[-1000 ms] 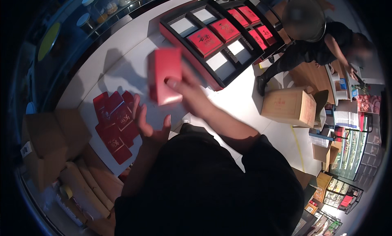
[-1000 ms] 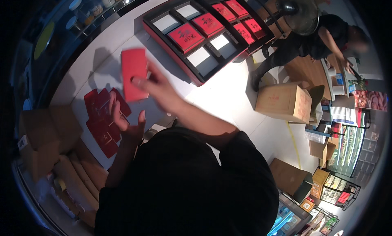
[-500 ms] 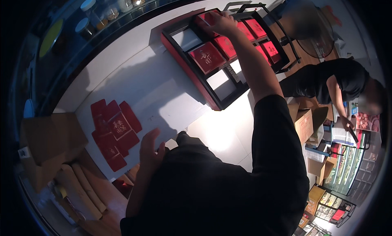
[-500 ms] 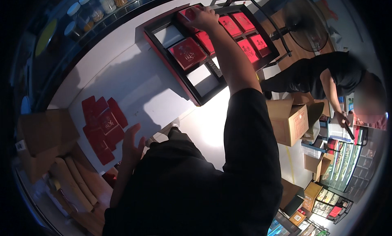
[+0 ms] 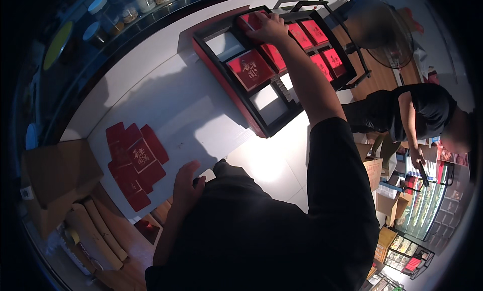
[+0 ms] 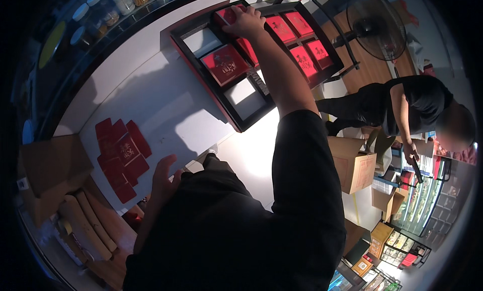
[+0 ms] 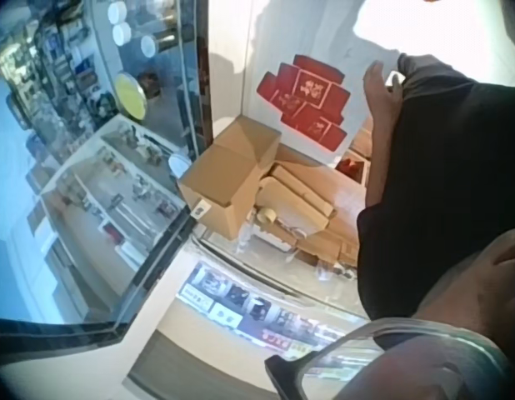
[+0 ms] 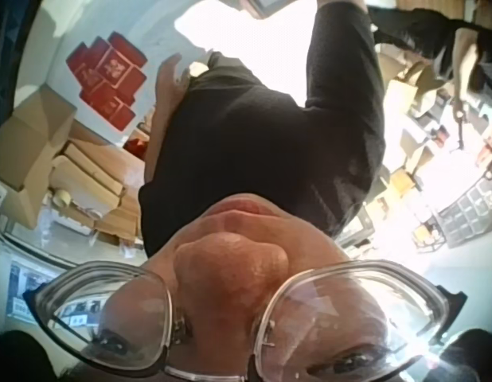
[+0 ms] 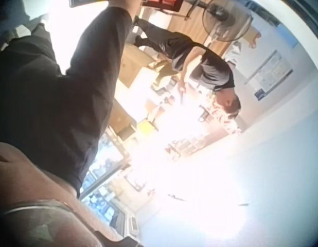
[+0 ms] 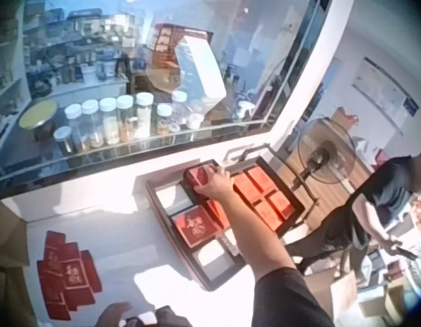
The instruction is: The person folds flat red cardboard pieces into small rectangular boxes by hand. They place the assembled boxes into a black display tray. Finally, they lift the tray and place it into a larger brown cardboard shipping box.
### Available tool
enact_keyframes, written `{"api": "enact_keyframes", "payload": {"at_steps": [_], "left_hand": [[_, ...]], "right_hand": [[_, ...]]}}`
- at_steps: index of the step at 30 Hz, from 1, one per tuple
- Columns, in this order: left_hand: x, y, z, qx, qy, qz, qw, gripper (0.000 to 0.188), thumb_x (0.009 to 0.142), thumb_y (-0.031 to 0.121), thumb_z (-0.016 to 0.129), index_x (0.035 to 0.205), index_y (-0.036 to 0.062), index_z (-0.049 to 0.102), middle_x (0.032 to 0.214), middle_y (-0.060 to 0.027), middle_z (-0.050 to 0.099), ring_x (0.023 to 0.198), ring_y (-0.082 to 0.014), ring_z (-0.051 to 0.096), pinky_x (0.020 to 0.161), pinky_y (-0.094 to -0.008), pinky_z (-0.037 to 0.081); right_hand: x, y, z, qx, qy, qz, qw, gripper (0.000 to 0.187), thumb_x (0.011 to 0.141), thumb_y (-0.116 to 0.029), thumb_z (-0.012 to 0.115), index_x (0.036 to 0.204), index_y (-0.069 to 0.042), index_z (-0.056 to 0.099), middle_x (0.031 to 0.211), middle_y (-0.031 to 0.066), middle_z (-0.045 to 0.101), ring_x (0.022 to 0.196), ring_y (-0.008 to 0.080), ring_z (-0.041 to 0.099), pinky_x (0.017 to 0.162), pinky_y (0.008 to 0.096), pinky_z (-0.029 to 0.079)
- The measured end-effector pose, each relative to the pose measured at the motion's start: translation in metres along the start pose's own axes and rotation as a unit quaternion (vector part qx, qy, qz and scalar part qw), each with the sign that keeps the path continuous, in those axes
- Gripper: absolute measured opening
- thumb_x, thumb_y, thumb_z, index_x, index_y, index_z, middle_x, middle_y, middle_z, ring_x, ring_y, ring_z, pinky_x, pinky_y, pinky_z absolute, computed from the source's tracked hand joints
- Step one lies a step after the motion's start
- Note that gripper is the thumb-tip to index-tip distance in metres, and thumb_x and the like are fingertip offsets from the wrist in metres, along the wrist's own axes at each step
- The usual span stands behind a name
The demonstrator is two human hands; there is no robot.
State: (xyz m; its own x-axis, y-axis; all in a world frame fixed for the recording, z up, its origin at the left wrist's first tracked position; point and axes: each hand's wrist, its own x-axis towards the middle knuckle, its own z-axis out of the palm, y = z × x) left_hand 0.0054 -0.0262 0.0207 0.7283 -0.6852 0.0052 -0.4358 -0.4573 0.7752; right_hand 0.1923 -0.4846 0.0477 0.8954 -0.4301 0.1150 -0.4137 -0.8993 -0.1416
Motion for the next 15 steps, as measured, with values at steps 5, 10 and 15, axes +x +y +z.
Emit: {"api": "enact_keyframes", "payload": {"at_steps": [5,10,15], "left_hand": [[0.000,-0.002,0.003,0.007,-0.013,-0.003,1.000,0.036,0.079,0.009,0.063,0.112,0.0013,0.051,0.113,-0.0166,0.055,0.107,-0.0327,0.053,0.092,-0.0387,0.043],[-0.002,-0.010,0.008,0.000,-0.025,-0.015,1.000,0.036,0.080,0.016,0.062,0.112,0.0015,0.052,0.113,-0.0173,0.055,0.105,-0.0349,0.053,0.091,-0.0413,0.041],[-0.004,-0.005,-0.003,-0.008,-0.044,-0.053,0.998,0.034,0.083,0.018,0.059,0.112,0.0015,0.052,0.112,-0.0178,0.055,0.105,-0.0351,0.052,0.091,-0.0411,0.041]], "right_hand": [[-0.001,-0.003,-0.001,-0.036,-0.041,0.011,0.998,0.087,0.061,-0.061,0.069,0.136,-0.030,0.039,0.136,0.0203,0.035,0.126,0.0386,0.032,0.099,0.0519,0.028],[-0.017,-0.006,0.010,0.007,-0.065,0.005,0.998,0.093,0.069,-0.079,0.047,0.143,-0.030,0.021,0.146,0.0230,0.018,0.135,0.0401,0.016,0.104,0.0541,0.021],[-0.007,-0.014,0.028,-0.004,-0.006,-0.053,0.999,0.103,0.071,-0.084,0.028,0.146,-0.014,0.016,0.150,0.0223,0.007,0.139,0.0367,0.003,0.109,0.0554,0.005]]}}
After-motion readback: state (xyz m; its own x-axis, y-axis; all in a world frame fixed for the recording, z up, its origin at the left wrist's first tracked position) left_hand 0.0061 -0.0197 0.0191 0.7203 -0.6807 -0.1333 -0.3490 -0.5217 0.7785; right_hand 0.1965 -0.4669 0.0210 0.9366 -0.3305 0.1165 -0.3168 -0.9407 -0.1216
